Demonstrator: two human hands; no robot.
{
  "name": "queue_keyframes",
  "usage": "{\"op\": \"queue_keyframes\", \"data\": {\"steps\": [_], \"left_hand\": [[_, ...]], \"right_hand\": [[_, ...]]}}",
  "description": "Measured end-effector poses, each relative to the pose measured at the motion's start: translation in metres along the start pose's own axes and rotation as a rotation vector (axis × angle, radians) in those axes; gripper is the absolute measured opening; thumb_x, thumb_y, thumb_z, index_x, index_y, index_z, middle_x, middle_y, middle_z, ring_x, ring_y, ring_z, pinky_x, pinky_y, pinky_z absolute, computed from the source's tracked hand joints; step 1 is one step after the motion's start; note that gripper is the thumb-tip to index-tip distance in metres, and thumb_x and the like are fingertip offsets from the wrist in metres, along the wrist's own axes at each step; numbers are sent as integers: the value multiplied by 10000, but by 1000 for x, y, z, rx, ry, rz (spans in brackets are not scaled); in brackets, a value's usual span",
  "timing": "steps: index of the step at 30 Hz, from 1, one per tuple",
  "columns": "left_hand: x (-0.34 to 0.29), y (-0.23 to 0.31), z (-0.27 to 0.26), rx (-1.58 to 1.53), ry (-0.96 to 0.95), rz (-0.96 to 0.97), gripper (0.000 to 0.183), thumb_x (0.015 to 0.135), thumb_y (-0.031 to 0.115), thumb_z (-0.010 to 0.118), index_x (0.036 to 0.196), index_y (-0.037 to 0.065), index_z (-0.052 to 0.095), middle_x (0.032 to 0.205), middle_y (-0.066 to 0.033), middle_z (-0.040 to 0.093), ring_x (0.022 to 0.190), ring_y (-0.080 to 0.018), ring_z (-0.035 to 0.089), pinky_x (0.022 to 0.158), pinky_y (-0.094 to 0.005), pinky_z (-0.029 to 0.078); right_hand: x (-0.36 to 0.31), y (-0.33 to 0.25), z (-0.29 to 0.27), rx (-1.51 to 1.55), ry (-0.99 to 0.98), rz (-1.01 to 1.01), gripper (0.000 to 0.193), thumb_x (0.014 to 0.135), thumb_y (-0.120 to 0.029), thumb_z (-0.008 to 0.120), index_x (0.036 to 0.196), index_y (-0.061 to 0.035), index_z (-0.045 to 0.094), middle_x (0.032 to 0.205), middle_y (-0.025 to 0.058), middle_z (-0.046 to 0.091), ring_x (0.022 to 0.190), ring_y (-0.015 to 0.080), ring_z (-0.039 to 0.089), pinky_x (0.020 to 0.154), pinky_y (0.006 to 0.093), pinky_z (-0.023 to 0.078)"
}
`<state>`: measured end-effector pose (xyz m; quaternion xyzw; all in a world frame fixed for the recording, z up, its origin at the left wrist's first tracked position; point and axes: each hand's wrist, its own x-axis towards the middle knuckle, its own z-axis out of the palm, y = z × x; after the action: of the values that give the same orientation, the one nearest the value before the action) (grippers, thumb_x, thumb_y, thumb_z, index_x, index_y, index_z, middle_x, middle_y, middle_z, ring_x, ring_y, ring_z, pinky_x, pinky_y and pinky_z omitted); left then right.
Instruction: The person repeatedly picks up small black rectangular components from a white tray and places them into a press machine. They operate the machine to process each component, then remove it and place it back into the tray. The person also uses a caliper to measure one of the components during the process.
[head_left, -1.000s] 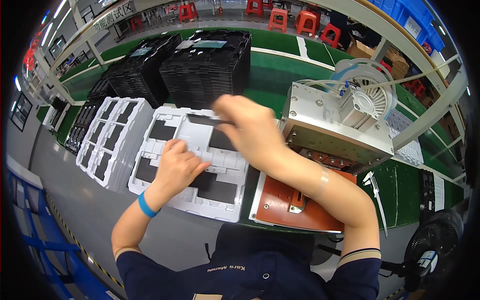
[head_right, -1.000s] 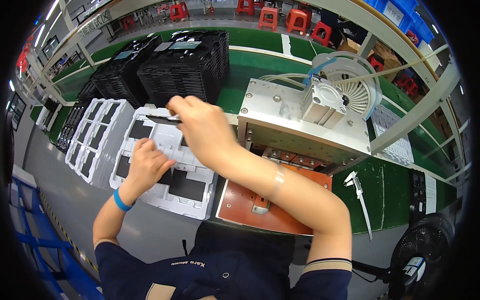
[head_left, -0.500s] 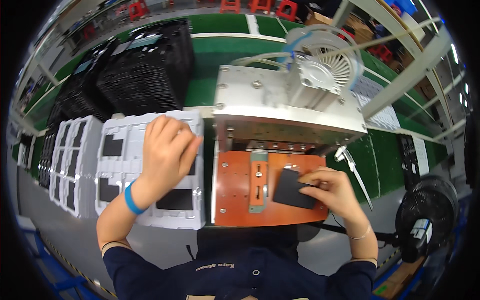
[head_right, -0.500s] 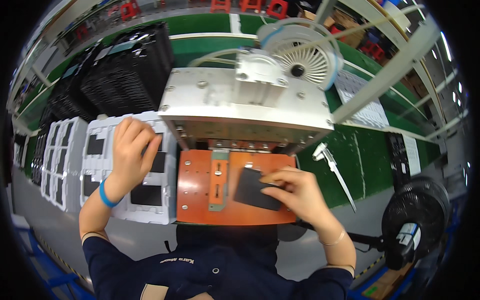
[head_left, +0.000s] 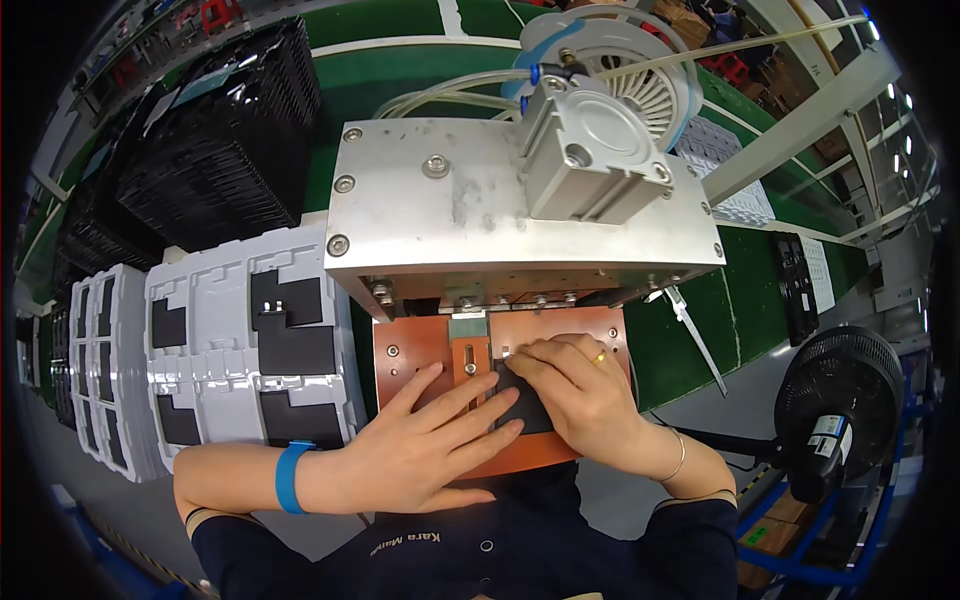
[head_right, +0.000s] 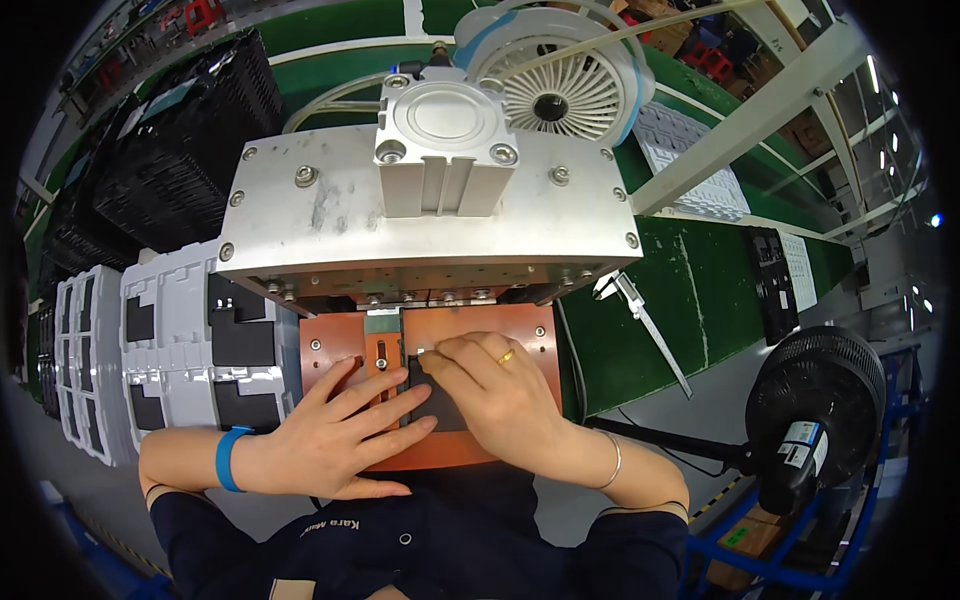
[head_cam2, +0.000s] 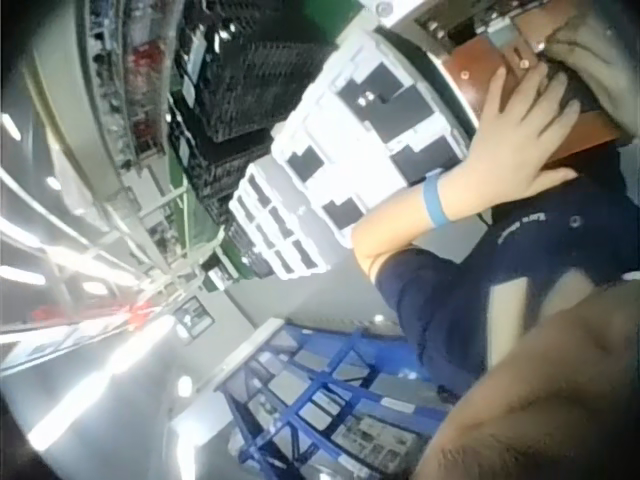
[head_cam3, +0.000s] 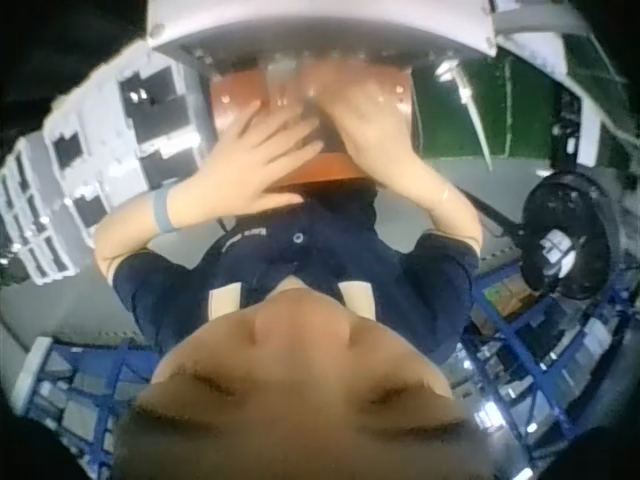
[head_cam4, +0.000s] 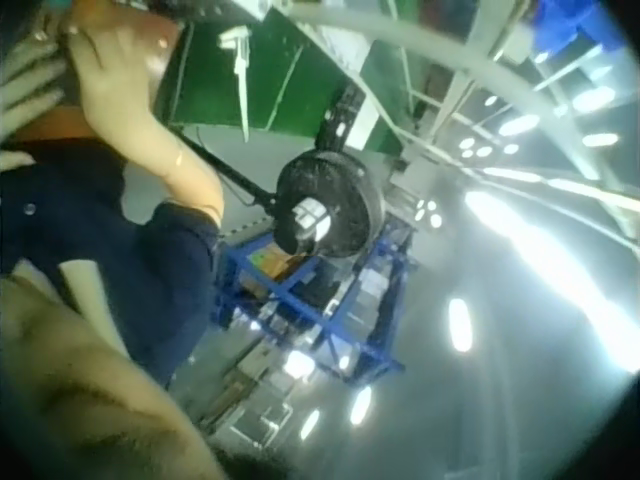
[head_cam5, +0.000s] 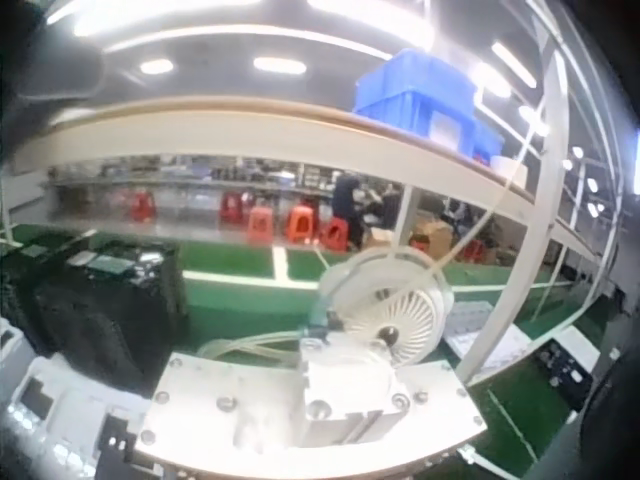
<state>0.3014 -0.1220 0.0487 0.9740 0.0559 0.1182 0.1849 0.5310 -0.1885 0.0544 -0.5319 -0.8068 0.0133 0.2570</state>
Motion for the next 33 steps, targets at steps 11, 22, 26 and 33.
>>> {"op": "queue_keyframes", "data": {"steps": [11,22,26,33], "left_hand": [[-1,1,0,8,-4,-14,663,856,565,608,1336,114,531,1443,-129,458,1373,-286,391,1087,-545,282],[1,0,-3,2,-16,-15,646,832,610,617,1279,144,604,1419,-118,492,1310,-320,446,1075,-563,282],[0,-2,-6,-89,-8,-32,651,829,605,622,1283,139,603,1420,-125,491,1307,-333,442,1086,-567,258],[9,-22,-12,13,-7,-65,622,827,571,630,1278,143,603,1431,-135,474,1330,-367,403,1097,-598,231]], "right_hand": [[2,3,4,-14,27,-5,355,732,-33,647,1086,-58,670,1088,73,587,983,259,534,828,362,458],[-19,0,-19,183,95,199,374,745,-130,744,1104,-70,660,1115,95,597,1019,260,560,844,379,471],[-32,-6,-24,101,-43,136,457,711,-269,803,1094,-66,656,1169,103,601,1041,261,569,852,360,479],[-12,17,-14,119,-6,85,350,728,-243,785,1017,-73,685,1114,81,624,1014,259,566,849,359,483]]}}
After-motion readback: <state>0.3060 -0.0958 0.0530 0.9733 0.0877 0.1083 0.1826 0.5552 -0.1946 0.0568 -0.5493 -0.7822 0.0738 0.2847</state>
